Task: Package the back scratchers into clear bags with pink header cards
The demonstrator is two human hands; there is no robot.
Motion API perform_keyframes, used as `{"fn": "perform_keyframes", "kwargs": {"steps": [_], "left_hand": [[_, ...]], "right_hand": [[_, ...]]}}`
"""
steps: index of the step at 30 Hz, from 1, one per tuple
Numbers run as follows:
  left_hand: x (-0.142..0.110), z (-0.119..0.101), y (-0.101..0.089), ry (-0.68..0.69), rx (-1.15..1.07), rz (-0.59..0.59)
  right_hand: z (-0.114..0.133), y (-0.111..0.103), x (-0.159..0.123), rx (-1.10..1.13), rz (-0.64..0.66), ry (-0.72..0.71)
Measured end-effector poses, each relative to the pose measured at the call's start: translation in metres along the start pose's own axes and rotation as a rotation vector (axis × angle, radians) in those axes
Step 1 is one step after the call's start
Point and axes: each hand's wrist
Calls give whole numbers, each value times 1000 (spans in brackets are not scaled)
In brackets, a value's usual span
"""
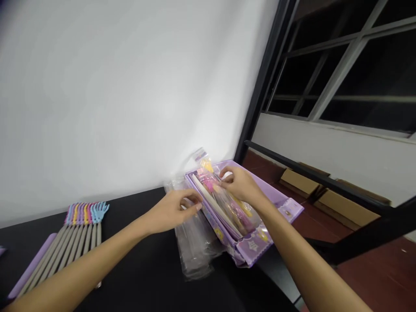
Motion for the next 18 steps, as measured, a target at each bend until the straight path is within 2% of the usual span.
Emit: {"fn": "perform_keyframes", "kwargs": {"steps": [4,9,14,18], "left_hand": [[17,-4,11,63,77,-15],[21,1,13,60,75,-21],[13,7,8,27,77,14],[8,7,6,3,48,20]], "right_hand": [[-23,9,-12,-119,29,10],[-23,15,-20,-303,-25,-34],[-21,18,-13,-236,-84,-68],[-21,20,-7,-183,1,-28]]}}
Point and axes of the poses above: each hand's wrist, its own x-axis towards the middle knuckle, its own y-axis out of the palm, z = x × y, and after that the axes turned 14 degrees about x, right-handed
